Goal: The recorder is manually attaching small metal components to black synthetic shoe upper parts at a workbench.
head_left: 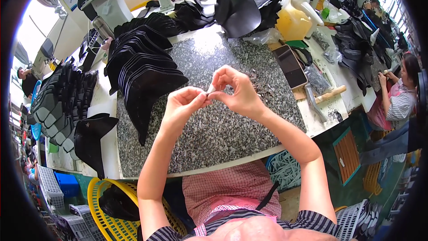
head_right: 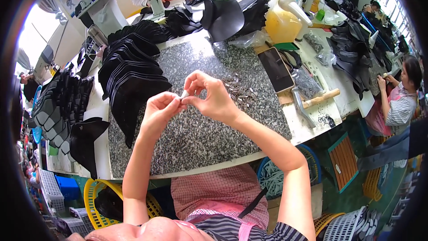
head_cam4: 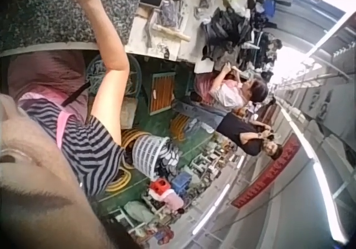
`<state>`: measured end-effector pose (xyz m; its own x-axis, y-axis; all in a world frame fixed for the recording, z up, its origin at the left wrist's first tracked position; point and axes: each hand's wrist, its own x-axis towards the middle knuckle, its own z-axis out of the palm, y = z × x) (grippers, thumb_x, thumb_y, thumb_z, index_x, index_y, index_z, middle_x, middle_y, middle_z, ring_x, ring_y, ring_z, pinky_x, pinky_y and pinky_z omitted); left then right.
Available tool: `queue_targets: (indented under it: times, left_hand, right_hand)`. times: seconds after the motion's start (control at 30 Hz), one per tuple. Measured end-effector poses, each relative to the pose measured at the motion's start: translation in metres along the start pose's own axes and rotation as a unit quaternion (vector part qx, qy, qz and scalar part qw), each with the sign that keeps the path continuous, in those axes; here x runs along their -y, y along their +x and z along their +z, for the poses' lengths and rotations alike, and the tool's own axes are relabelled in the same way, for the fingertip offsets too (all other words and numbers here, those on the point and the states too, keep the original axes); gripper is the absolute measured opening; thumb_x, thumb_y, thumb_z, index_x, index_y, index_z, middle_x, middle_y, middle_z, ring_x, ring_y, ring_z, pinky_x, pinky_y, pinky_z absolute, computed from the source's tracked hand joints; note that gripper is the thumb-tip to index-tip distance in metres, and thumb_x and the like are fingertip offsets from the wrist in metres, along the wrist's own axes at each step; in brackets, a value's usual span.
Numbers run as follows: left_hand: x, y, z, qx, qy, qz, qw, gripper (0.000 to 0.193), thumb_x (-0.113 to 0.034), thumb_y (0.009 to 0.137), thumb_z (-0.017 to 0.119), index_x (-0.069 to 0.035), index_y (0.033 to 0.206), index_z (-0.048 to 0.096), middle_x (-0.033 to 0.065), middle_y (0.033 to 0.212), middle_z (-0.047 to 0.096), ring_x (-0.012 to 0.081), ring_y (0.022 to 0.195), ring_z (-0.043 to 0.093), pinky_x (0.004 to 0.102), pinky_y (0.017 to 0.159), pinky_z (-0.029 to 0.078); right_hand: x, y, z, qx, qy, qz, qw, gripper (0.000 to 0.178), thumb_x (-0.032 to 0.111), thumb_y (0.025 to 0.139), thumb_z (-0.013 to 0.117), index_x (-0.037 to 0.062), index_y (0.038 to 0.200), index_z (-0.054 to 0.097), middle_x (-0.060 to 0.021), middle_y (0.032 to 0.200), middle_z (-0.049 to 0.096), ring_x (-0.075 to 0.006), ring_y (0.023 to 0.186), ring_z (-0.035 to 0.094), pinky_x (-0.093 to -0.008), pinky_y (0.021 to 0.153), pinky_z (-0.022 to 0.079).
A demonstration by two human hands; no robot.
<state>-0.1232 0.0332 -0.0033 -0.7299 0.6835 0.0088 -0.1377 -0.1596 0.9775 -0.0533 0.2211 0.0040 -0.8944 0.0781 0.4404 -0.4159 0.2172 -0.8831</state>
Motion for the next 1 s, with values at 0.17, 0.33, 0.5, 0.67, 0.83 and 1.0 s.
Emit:
queue_targets:
  times: [0.17,0.33,0.5,0.67,0.83,1.0]
  left_hand:
    - [0.017,-0.006,-0.006,-0.009,0.056,0.004,0.998,0.018,-0.016,0.095,0.066,0.002,0.096,0.07,0.0084,0.089,0.073,0.0123,0.083,0.069,0.0264,0.079,0.055]
    - [0.018,-0.014,-0.008,0.007,0.079,-0.013,0.997,0.016,-0.016,0.096,0.066,-0.001,0.093,0.069,-0.0023,0.083,0.066,0.003,0.076,0.057,0.0196,0.069,0.045]
    - [0.015,-0.014,-0.015,0.11,0.042,-0.068,0.991,0.016,-0.015,0.098,0.063,-0.001,0.093,0.069,-0.002,0.084,0.066,0.0042,0.081,0.059,0.0197,0.073,0.047]
    - [0.011,-0.017,-0.007,0.13,-0.006,-0.073,0.989,0.018,-0.014,0.1,0.058,0.002,0.105,0.065,0.0022,0.093,0.067,0.0087,0.087,0.062,0.0251,0.083,0.051]
    - [0.012,-0.012,-0.016,0.168,0.073,-0.005,0.983,0.017,-0.008,0.1,0.056,0.005,0.102,0.066,0.0026,0.093,0.065,0.0102,0.087,0.061,0.0255,0.082,0.05]
    - [0.014,-0.018,-0.016,0.082,0.039,-0.038,0.995,0.012,0.0,0.093,0.062,0.005,0.103,0.067,0.0079,0.093,0.071,0.0129,0.087,0.067,0.0275,0.081,0.055]
  right_hand:
    - [-0.003,-0.007,0.004,0.037,-0.01,0.059,0.998,0.032,-0.009,0.078,0.074,0.0042,0.095,0.049,-0.0019,0.084,0.062,-0.0097,0.084,0.063,-0.0262,0.079,0.05]
    - [-0.008,-0.014,0.006,0.063,-0.071,-0.068,0.993,0.021,-0.008,0.079,0.07,0.0032,0.082,0.053,-0.0079,0.08,0.063,-0.0214,0.082,0.064,-0.033,0.073,0.052]
    - [-0.009,-0.023,0.007,0.111,-0.118,-0.238,0.958,0.02,-0.01,0.069,0.064,0.0058,0.075,0.054,-0.0037,0.079,0.06,-0.0231,0.084,0.06,-0.0338,0.076,0.051]
    - [-0.006,-0.023,0.006,0.089,-0.109,-0.24,0.961,0.02,-0.008,0.07,0.065,0.0074,0.077,0.055,-0.0022,0.08,0.061,-0.0212,0.083,0.061,-0.0339,0.075,0.051]
    - [-0.007,-0.024,0.007,0.069,-0.152,-0.245,0.955,0.017,-0.001,0.074,0.068,0.0106,0.081,0.058,-0.0005,0.078,0.059,-0.0194,0.08,0.06,-0.0334,0.074,0.048]
    - [-0.007,-0.023,0.011,0.057,-0.145,-0.218,0.963,0.018,-0.002,0.075,0.069,0.0096,0.083,0.058,-0.0022,0.079,0.061,-0.0228,0.079,0.06,-0.0357,0.074,0.049]
